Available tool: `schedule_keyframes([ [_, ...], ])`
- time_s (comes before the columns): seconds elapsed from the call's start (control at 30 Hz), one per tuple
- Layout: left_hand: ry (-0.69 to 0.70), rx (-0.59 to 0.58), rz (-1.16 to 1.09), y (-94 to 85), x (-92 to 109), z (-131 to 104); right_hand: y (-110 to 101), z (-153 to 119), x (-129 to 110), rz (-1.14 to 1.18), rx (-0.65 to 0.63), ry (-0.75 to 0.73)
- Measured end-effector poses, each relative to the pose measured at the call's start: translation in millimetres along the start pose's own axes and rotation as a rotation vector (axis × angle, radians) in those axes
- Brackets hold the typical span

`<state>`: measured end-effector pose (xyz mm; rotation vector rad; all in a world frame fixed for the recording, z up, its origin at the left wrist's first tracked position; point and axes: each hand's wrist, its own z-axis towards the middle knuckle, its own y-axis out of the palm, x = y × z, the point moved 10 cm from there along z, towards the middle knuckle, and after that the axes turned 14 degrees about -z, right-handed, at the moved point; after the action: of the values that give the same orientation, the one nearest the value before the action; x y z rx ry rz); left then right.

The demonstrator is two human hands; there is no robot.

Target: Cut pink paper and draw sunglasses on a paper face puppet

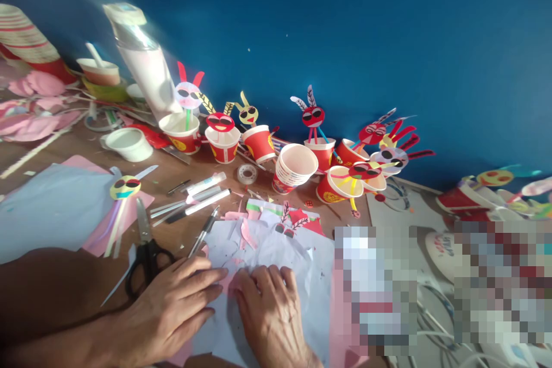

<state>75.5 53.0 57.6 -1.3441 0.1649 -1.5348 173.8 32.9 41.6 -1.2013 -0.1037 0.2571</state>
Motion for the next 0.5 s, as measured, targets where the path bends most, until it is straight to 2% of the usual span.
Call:
schedule_keyframes([
  [0.13, 0.05, 0.038, -0.025, -5.5, 6, 0, 2, -1, -2, -0.011, -0.027, 0.026],
  [0.3, 0.011, 0.057, -0.027, -8.3, -1, -1, 5, -1, -4, -0.013, -0.055, 0.052],
  [0.4, -0.071, 0.145, -0.011, -29.1, -17, -1, 3, 0, -3, -0.005, -0.045, 0.055],
  [0.5, -0.235, 0.289, 0.055, -58.3, -40, -5, -4, 1, 1, 0.02, -0.001, 0.046],
])
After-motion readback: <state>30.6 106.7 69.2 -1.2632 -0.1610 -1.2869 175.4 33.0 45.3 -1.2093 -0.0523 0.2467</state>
